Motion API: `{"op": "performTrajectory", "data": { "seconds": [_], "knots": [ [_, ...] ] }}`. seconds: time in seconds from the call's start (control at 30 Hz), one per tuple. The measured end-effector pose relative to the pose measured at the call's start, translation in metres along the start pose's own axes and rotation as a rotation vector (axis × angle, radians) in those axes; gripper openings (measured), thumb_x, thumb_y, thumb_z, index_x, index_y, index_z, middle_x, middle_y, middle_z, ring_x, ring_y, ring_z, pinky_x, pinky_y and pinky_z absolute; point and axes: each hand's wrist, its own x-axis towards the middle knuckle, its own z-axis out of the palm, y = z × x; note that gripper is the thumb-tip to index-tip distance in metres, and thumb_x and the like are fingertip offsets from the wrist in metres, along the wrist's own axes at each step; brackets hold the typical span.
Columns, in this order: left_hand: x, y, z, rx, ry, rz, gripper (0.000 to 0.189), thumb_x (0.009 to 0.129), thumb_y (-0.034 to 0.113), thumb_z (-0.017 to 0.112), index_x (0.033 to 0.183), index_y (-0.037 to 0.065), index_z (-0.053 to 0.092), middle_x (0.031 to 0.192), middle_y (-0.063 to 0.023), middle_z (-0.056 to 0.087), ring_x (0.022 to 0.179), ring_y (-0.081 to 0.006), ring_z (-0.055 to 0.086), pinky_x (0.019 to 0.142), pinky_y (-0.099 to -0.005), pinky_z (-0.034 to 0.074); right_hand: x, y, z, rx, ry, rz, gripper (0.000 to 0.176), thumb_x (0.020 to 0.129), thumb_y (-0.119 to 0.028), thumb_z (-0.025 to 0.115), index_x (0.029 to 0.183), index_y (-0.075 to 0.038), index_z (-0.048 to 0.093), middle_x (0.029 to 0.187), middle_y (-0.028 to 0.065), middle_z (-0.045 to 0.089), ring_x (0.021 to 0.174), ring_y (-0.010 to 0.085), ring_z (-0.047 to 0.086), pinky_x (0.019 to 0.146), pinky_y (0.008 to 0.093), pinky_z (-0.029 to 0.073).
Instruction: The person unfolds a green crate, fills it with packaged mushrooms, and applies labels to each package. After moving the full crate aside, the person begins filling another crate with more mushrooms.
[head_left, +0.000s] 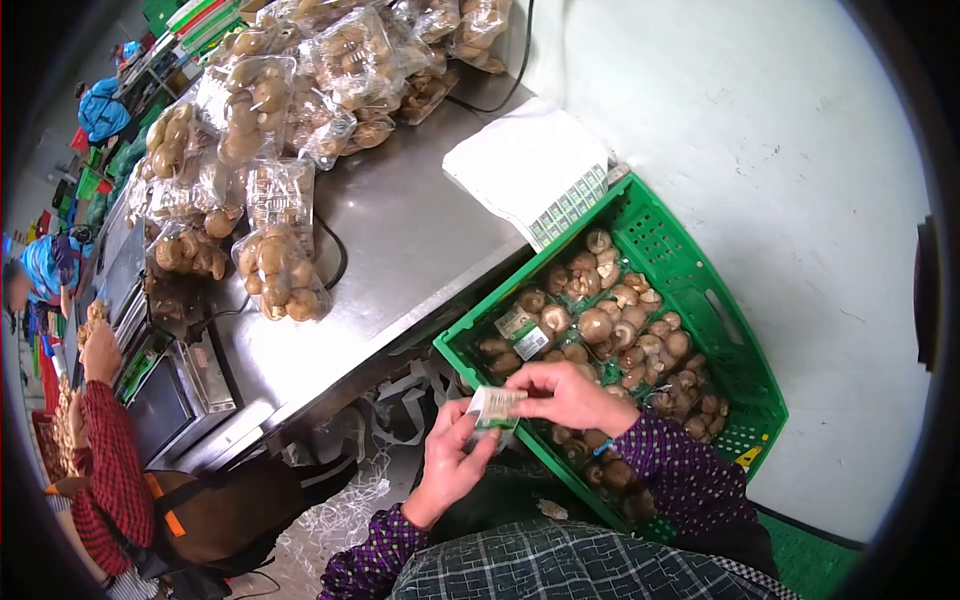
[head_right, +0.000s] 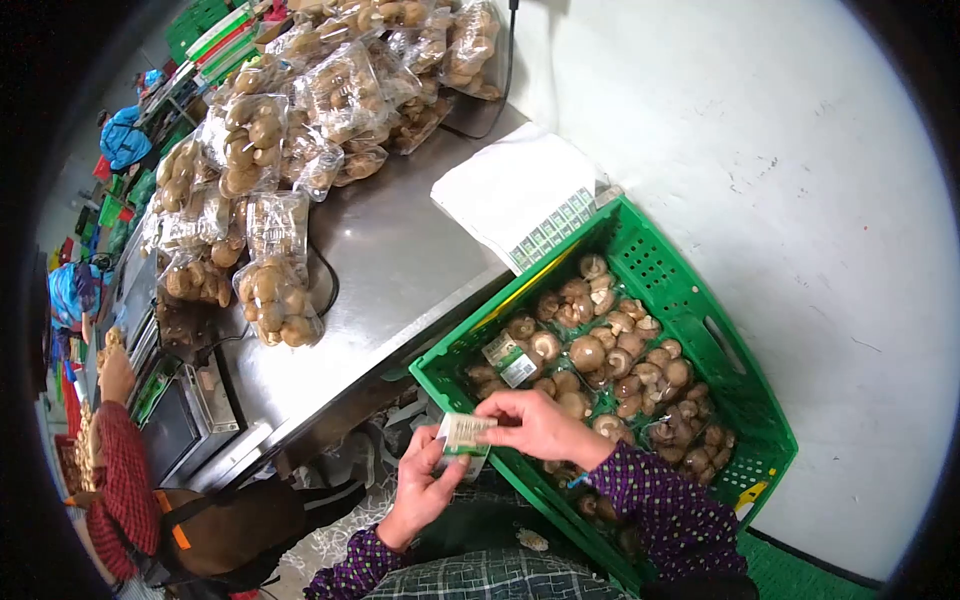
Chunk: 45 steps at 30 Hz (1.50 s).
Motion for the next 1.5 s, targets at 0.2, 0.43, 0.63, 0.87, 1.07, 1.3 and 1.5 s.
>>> {"op": "performTrajectory", "data": {
  "seconds": [0.2, 0.43, 0.63, 0.87, 1.07, 1.3, 1.5],
  "knots": [
    [-0.014, 0.012, 0.011, 0.014, -0.133, -0.119, 0.016, 0.077, 0.006, 0.073, 0.089, -0.001, 0.065, 0.074, -0.0095, 0.061, 0.063, -0.0229, 0.061, 0.056, -0.0312, 0.047, -0.049, -0.004, 0.022, -0.185, 0.249, -0.146, 0.015, 0.081, -0.003, 0.068, 0.096, 0.000, 0.067, 0.083, 0.0049, 0.066, 0.077, 0.0121, 0.062, 0.069, 0.0256, 0.050],
    [-0.051, -0.011, 0.029, -0.132, -0.133, -0.300, 0.016, 0.083, 0.013, 0.070, 0.084, -0.002, 0.066, 0.068, -0.0123, 0.063, 0.057, -0.0157, 0.060, 0.053, -0.0290, 0.046, -0.014, 0.015, -0.074, -0.356, 0.384, -0.146, 0.009, 0.087, -0.008, 0.062, 0.089, 0.000, 0.061, 0.073, 0.0029, 0.062, 0.068, 0.0087, 0.055, 0.061, 0.0249, 0.044],
    [-0.062, -0.011, 0.021, -0.137, -0.132, -0.189, 0.013, 0.087, 0.010, 0.065, 0.091, -0.002, 0.064, 0.074, -0.0097, 0.059, 0.063, -0.0164, 0.057, 0.058, -0.0284, 0.045, 0.002, 0.082, -0.086, -0.862, 0.014, 0.033, 0.028, 0.075, -0.023, 0.072, 0.097, -0.011, 0.059, 0.071, 0.0077, 0.059, 0.070, 0.0262, 0.061, 0.064, 0.0394, 0.047],
    [-0.050, -0.005, 0.009, -0.135, -0.110, -0.157, 0.013, 0.088, 0.007, 0.061, 0.098, -0.002, 0.063, 0.077, -0.0091, 0.057, 0.066, -0.0187, 0.055, 0.061, -0.0296, 0.045, -0.018, 0.084, -0.064, -1.404, 0.053, -0.262, 0.034, 0.065, -0.004, 0.070, 0.097, -0.003, 0.059, 0.101, 0.0124, 0.052, 0.096, 0.0292, 0.056, 0.080, 0.0389, 0.051],
    [-0.036, 0.003, 0.007, -0.015, -0.134, -0.122, 0.012, 0.087, 0.008, 0.062, 0.094, -0.002, 0.063, 0.075, -0.0112, 0.054, 0.065, -0.0211, 0.055, 0.059, -0.0297, 0.044, -0.035, 0.047, -0.053, -0.613, 0.140, 0.011, 0.041, 0.072, -0.006, 0.076, 0.108, 0.000, 0.059, 0.103, 0.0082, 0.059, 0.095, 0.0186, 0.059, 0.081, 0.0323, 0.051],
    [-0.022, 0.021, 0.019, 0.223, -0.098, 0.246, 0.021, 0.073, 0.006, 0.072, 0.091, 0.002, 0.064, 0.097, -0.0109, 0.061, 0.086, -0.0275, 0.060, 0.073, -0.0352, 0.049, -0.066, 0.030, 0.009, 0.059, 0.103, 0.022, 0.022, 0.084, -0.001, 0.067, 0.104, 0.003, 0.060, 0.096, 0.0044, 0.065, 0.084, 0.0084, 0.059, 0.076, 0.0254, 0.051],
    [-0.041, 0.019, 0.039, -0.041, -0.144, -0.045, 0.019, 0.073, 0.011, 0.078, 0.077, -0.001, 0.064, 0.065, -0.0102, 0.057, 0.055, -0.0213, 0.057, 0.052, -0.0297, 0.045, -0.093, 0.021, 0.023, -0.265, 0.280, -0.205, 0.012, 0.080, -0.006, 0.070, 0.090, -0.001, 0.066, 0.080, 0.0056, 0.066, 0.071, 0.0105, 0.062, 0.062, 0.0246, 0.049]
  ]
}}
